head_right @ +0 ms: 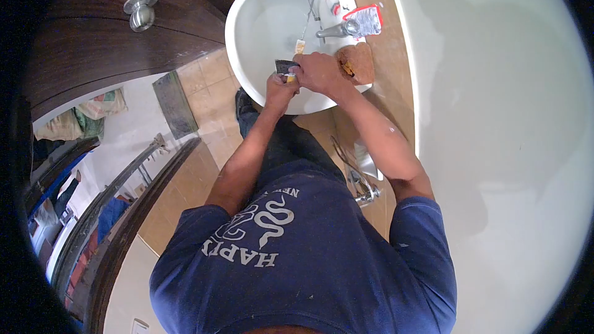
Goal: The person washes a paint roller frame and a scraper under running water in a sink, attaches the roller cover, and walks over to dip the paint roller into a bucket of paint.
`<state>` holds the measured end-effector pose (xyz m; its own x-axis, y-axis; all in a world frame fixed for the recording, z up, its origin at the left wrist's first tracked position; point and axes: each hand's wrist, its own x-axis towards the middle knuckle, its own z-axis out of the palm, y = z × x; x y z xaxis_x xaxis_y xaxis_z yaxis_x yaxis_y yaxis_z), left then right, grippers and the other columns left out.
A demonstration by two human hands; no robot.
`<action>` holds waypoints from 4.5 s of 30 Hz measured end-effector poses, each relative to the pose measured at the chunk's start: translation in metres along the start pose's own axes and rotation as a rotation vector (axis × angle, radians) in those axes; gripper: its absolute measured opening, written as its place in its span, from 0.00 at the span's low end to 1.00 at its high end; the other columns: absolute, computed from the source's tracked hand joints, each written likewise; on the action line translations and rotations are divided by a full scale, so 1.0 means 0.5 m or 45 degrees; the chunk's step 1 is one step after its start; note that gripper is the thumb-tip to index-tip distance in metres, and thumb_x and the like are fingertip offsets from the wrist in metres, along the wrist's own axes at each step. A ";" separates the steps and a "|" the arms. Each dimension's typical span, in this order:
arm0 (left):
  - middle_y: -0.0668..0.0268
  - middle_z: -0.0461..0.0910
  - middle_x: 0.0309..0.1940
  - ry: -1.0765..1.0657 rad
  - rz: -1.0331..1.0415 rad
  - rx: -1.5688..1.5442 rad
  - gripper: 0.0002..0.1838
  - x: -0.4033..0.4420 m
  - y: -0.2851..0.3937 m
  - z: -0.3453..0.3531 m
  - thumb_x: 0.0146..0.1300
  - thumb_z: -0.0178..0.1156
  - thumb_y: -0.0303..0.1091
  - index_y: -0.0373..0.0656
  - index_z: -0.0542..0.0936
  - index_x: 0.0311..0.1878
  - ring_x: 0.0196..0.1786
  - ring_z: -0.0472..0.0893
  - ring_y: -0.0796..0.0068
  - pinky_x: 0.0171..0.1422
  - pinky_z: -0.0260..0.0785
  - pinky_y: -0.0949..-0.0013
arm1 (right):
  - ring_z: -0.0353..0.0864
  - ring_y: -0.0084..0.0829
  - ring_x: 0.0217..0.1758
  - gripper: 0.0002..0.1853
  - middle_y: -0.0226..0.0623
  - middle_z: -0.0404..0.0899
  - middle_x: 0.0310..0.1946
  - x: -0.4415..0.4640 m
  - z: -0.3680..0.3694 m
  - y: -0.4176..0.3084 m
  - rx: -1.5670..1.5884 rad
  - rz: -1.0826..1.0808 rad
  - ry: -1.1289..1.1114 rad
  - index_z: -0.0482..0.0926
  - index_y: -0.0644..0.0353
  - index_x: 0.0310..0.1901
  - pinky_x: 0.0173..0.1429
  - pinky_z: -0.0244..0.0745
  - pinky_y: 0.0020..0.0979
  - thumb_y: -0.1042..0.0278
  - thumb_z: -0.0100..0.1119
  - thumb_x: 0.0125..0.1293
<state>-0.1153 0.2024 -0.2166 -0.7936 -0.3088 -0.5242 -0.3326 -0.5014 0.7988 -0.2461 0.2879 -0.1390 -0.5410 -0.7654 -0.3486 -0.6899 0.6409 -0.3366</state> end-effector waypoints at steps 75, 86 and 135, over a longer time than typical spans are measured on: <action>0.70 0.69 0.28 -0.401 -0.272 -0.841 0.21 -0.053 0.033 -0.035 0.79 0.42 0.44 0.43 0.66 0.68 0.27 0.67 0.78 0.27 0.58 0.78 | 0.83 0.56 0.32 0.15 0.51 0.81 0.25 -0.010 0.003 -0.010 0.334 0.206 0.239 0.75 0.55 0.42 0.36 0.73 0.57 0.51 0.52 0.72; 0.72 0.69 0.30 -0.148 0.011 -0.098 0.16 -0.065 0.015 0.002 0.79 0.43 0.38 0.43 0.65 0.63 0.26 0.72 0.83 0.26 0.61 0.78 | 0.82 0.56 0.29 0.13 0.51 0.80 0.22 0.000 -0.010 0.025 0.480 0.430 0.472 0.75 0.58 0.40 0.35 0.74 0.54 0.55 0.56 0.71; 0.60 0.79 0.30 0.085 0.103 0.343 0.19 -0.071 0.046 0.020 0.70 0.54 0.28 0.35 0.62 0.59 0.30 0.84 0.71 0.37 0.79 0.68 | 0.83 0.55 0.32 0.15 0.49 0.82 0.26 0.013 -0.035 0.014 0.273 0.358 0.384 0.75 0.54 0.43 0.36 0.72 0.56 0.51 0.50 0.74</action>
<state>-0.1001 0.2099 -0.1765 -0.7909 -0.3958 -0.4668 -0.3999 -0.2431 0.8837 -0.2630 0.2866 -0.1284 -0.8302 -0.5229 -0.1931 -0.3987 0.7991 -0.4500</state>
